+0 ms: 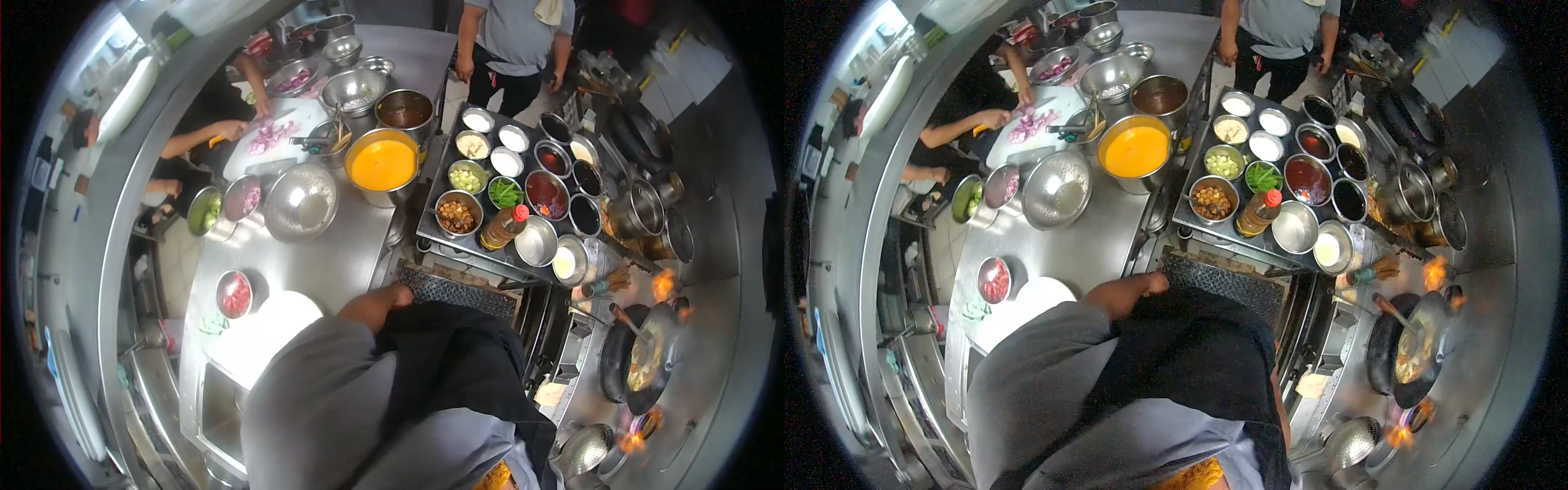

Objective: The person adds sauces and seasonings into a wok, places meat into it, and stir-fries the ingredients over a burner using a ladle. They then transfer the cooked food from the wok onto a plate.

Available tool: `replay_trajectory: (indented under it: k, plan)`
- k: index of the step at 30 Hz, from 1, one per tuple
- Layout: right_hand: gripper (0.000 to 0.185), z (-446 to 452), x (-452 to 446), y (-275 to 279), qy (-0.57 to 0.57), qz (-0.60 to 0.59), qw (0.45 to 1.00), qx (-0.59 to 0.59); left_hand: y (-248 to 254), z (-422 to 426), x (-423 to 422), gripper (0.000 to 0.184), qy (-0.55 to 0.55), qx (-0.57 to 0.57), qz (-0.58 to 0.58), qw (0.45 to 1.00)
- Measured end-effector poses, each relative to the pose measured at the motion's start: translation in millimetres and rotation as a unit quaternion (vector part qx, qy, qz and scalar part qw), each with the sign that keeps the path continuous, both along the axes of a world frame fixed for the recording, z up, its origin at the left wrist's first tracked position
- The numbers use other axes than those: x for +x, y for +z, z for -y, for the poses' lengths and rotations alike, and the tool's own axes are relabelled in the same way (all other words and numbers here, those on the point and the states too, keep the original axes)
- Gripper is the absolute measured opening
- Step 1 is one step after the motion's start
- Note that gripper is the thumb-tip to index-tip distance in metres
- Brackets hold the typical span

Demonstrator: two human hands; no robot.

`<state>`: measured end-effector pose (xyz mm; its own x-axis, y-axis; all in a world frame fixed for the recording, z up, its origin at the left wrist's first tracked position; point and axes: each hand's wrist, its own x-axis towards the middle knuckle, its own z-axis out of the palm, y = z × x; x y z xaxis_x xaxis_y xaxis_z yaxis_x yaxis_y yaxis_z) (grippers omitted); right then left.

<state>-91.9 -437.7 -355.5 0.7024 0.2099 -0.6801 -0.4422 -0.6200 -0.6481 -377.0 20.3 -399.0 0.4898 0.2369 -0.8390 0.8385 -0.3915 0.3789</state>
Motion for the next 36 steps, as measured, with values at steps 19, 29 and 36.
replay_trajectory:
  k: [19,29,36]
  plan:
    - [0.029,58,20,-34,0.073,-0.02,0.997,0.029,-52,158,-82,0.034,-0.012,0.072,0.028,0.997]
    - [0.029,116,-6,-26,-0.046,-0.013,0.998,0.031,-70,114,-13,0.031,-0.188,0.138,0.093,0.968]
    - [0.03,157,-53,-20,-0.162,-0.006,0.987,0.003,-102,55,30,0.028,-0.346,0.166,0.164,0.909]
